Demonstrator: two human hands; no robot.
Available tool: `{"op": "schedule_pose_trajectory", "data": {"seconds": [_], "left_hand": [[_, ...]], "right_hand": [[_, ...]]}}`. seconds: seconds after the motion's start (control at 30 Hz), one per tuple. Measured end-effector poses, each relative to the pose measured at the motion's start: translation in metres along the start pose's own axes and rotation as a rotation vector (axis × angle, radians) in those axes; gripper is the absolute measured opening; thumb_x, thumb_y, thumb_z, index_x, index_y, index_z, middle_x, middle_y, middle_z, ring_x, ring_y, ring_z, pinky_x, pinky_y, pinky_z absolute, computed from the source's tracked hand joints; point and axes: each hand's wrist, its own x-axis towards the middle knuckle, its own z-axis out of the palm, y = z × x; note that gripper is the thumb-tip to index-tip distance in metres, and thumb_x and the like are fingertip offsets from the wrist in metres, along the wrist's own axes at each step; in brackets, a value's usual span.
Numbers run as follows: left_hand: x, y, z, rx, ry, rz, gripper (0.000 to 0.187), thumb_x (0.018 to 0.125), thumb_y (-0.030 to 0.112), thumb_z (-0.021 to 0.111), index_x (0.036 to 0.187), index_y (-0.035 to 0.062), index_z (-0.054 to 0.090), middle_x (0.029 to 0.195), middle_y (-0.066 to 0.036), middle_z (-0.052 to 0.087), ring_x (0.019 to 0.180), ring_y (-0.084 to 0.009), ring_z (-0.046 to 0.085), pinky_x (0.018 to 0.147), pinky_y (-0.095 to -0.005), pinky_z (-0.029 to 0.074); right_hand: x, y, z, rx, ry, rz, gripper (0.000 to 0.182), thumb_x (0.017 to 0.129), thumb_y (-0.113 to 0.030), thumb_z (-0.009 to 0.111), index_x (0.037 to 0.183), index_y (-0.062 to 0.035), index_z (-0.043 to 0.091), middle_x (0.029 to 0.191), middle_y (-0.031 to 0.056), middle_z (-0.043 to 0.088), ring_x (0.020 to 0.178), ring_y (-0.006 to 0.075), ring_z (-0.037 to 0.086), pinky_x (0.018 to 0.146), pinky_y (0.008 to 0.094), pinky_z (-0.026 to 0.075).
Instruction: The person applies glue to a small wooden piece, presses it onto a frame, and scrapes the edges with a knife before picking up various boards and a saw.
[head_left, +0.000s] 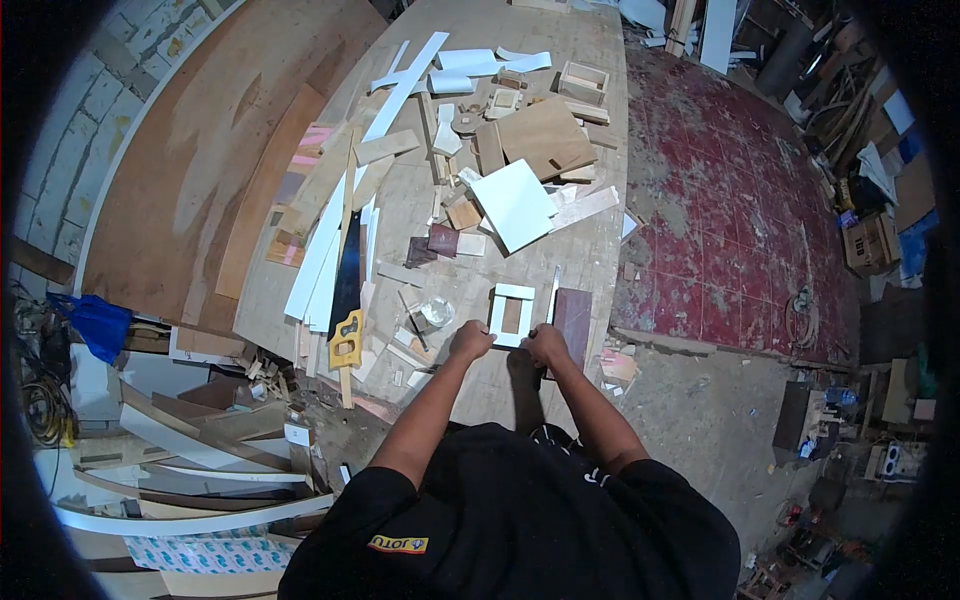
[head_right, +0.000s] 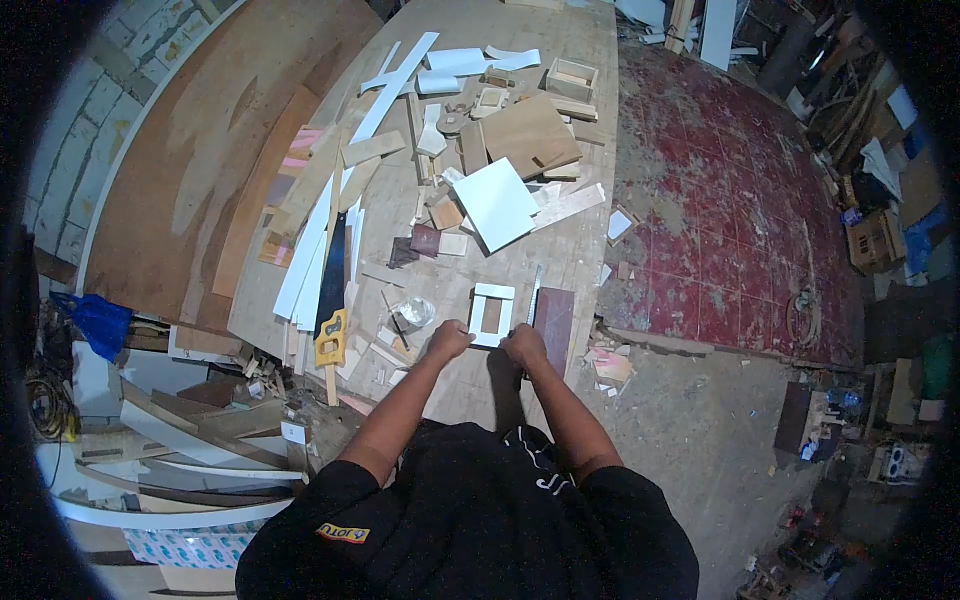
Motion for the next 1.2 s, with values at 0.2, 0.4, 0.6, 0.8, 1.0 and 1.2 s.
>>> {"op": "schedule_pose_trajectory", "data": {"seconds": [0.2,0.4,0.6,0.8,1.0,1.2], "left_hand": [[0.001,0.0,0.0,0.011,-0.02,-0.02,0.037,0.077,0.035,0.074,0.104,0.0108,0.068,0.106,-0.013,0.069,0.103,-0.031,0.065,0.089,-0.0418,0.05],[-0.003,0.0,-0.002,-0.028,-0.006,0.006,0.035,0.076,0.034,0.074,0.1,0.0087,0.069,0.102,-0.014,0.07,0.101,-0.0316,0.065,0.088,-0.0422,0.05],[-0.001,-0.001,0.0,-0.027,-0.008,0.019,0.036,0.076,0.034,0.075,0.1,0.0085,0.069,0.102,-0.014,0.07,0.1,-0.0322,0.066,0.086,-0.0425,0.051],[0.006,-0.006,0.004,-0.006,-0.005,0.027,0.036,0.076,0.034,0.075,0.101,0.009,0.069,0.102,-0.014,0.07,0.099,-0.0318,0.066,0.086,-0.0423,0.051],[0.006,-0.004,0.002,-0.008,-0.031,0.018,0.035,0.075,0.032,0.075,0.102,0.0092,0.069,0.102,-0.014,0.07,0.098,-0.0311,0.066,0.085,-0.0416,0.051],[0.028,-0.006,0.015,-0.107,-0.018,0.118,0.039,0.073,0.022,0.073,0.107,0.003,0.064,0.104,-0.017,0.069,0.097,-0.0307,0.067,0.084,-0.0393,0.052]], "right_hand": [[-0.003,-0.003,-0.002,0.019,-0.008,0.016,0.037,0.075,-0.028,0.075,0.092,0.004,0.069,0.091,0.0248,0.069,0.086,0.0366,0.069,0.077,0.044,0.053],[-0.009,-0.008,-0.006,0.011,-0.007,0.012,0.037,0.076,-0.028,0.074,0.093,0.0043,0.068,0.088,0.0245,0.069,0.083,0.0366,0.069,0.074,0.0442,0.054],[-0.014,-0.013,-0.01,0.038,-0.022,0.039,0.036,0.077,-0.027,0.074,0.093,0.0045,0.069,0.086,0.023,0.069,0.078,0.0353,0.07,0.072,0.0432,0.054],[-0.01,-0.007,-0.005,0.099,-0.011,0.042,0.033,0.076,-0.025,0.075,0.091,0.004,0.069,0.085,0.0224,0.07,0.081,0.034,0.069,0.073,0.0431,0.053],[-0.016,-0.014,-0.013,0.058,0.003,0.012,0.034,0.075,-0.025,0.076,0.09,0.0048,0.069,0.084,0.023,0.069,0.078,0.0337,0.07,0.07,0.0414,0.054],[0.012,-0.005,-0.005,0.191,-0.028,0.036,0.038,0.073,-0.027,0.077,0.09,0.0057,0.069,0.09,0.0253,0.069,0.086,0.0343,0.069,0.075,0.0411,0.054]]}}
